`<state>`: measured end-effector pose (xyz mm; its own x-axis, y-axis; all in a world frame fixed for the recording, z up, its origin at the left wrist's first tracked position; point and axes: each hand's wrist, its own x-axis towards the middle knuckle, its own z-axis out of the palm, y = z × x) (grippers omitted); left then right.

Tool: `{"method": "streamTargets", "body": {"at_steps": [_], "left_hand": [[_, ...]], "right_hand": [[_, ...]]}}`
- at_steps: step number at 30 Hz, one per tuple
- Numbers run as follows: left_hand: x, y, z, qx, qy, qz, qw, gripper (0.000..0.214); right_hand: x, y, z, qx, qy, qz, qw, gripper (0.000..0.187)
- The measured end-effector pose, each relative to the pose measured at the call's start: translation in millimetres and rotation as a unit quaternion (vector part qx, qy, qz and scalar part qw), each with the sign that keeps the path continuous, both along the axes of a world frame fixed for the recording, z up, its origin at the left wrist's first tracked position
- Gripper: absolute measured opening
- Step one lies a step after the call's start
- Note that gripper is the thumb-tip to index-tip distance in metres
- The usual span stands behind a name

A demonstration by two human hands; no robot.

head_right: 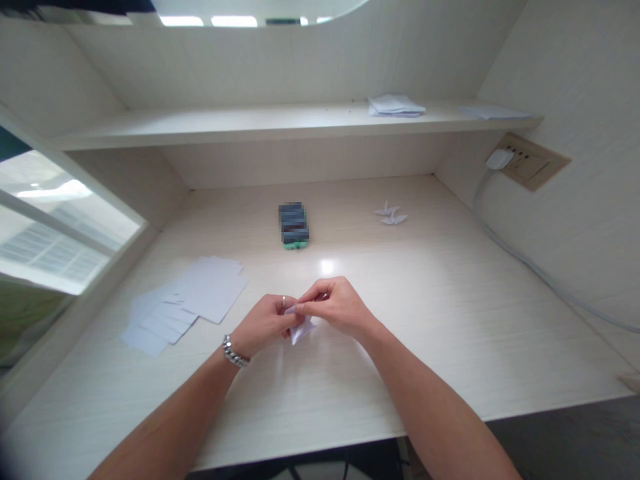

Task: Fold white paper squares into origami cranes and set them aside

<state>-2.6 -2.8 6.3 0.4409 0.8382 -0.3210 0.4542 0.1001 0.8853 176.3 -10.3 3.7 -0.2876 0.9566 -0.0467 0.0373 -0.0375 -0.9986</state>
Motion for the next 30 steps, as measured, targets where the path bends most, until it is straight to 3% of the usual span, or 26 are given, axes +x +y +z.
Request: {"method": "streamTargets", "body": {"at_steps": [6, 14, 20, 25, 30], "left_hand": [[0, 2, 2.7, -0.023, -0.028, 0.029, 0.999, 0.014], [-1, 3, -0.9, -0.021, -0.047, 0.040, 0.998, 0.019], [1, 3, 4.7, 0.011, -0.089, 0.100, 0.991, 0.020], [1, 3, 1.3, 0.080, -0.136, 0.151, 0.976, 0.023], [2, -1, -0.8, 0.140, -0.160, 0.159, 0.964, 0.024]], "right_hand": [[4, 2, 4.9, 0.023, 0.006, -0.043, 0.999, 0.016], [-4, -3, 2.1, 0.138, -0.102, -0.038, 0.984, 0.010], [-4, 1, -3.2, 0.112, -0.066, -0.101, 0.986, 0.018], [-3, 4, -6.7, 0.080, -0.067, -0.070, 0.992, 0.016], [-5, 5, -11.3, 0.057, 0.009, -0.080, 0.995, 0.012]]}}
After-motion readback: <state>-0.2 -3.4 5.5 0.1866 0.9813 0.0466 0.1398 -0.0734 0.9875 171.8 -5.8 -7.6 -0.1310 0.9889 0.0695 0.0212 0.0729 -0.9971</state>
